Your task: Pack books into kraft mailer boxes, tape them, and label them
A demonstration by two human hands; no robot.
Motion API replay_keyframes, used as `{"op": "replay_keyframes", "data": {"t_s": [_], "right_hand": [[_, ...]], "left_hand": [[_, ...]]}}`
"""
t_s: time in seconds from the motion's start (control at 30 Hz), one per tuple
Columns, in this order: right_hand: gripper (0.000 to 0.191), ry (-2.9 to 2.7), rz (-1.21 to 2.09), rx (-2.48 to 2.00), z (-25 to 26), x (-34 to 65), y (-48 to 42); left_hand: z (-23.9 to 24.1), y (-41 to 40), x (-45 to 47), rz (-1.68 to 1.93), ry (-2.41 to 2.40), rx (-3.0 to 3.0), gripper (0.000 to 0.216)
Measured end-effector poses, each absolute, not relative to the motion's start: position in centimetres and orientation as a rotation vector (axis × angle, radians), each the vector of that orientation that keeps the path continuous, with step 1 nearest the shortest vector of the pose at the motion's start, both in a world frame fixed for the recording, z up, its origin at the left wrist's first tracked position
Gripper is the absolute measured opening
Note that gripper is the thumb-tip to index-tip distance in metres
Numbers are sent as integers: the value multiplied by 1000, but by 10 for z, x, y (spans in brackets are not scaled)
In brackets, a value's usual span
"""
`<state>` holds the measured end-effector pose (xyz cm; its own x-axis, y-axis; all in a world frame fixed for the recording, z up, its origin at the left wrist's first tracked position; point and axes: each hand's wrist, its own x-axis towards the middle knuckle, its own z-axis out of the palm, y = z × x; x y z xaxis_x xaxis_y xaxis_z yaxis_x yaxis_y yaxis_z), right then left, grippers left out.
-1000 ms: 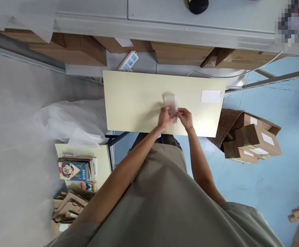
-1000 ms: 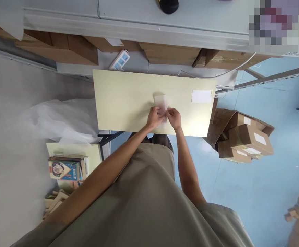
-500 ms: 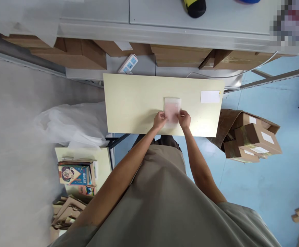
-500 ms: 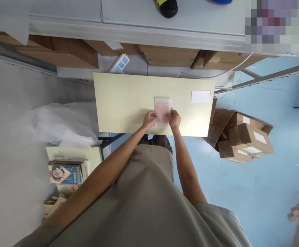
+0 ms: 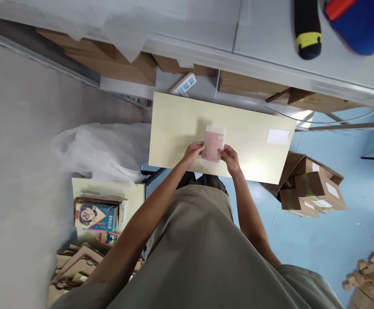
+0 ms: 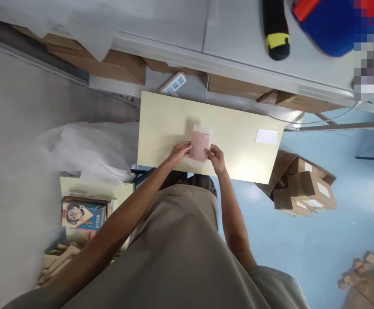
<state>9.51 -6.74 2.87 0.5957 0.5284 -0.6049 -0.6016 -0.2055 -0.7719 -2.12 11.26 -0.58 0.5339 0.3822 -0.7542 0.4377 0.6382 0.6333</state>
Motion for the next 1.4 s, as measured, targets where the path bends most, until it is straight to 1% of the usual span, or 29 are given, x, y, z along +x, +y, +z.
{"op": "replay_keyframes", "data": {"t_s": [0.13, 0.23, 0.37, 0.5, 0.57, 0.7, 0.77, 0.97, 1.1, 1.23, 1.4], "right_hand": [[45, 19, 1128, -1374, 37, 83, -13], [46, 1, 1183, -1378, 33, 76, 32], [49, -17, 1228, -1408, 16, 68, 91], [50, -126, 1180, -1540, -11, 67, 145], [45, -228, 1098, -1724, -24, 69, 169], [22, -399, 934, -2143, -43, 70, 205], [16, -414, 882, -2267, -47, 66, 216], [15, -381, 767, -2437, -51, 50, 229], [15, -374, 791, -2478, -45, 50, 232], [20, -344, 785, -2448, -27, 53, 226], [29, -436, 765, -2266, 12, 50, 201]], "left_hand": [[6, 172, -51, 27, 1008, 796, 47], [13, 217, -71, 36, 924, 654, 45], [15, 266, -87, 76, 842, 573, 39], [2, 304, -91, 187, 974, 554, 34], [-8, 320, -88, 215, 1057, 576, 31], [-30, 342, -76, 201, 1228, 689, 24], [-38, 346, -69, 212, 1322, 771, 22], [-50, 343, -58, 216, 1498, 1121, 22], [-49, 344, -60, 189, 1481, 1203, 22], [-41, 347, -72, 202, 1426, 1247, 23], [-22, 338, -105, 306, 1332, 1192, 22]]}}
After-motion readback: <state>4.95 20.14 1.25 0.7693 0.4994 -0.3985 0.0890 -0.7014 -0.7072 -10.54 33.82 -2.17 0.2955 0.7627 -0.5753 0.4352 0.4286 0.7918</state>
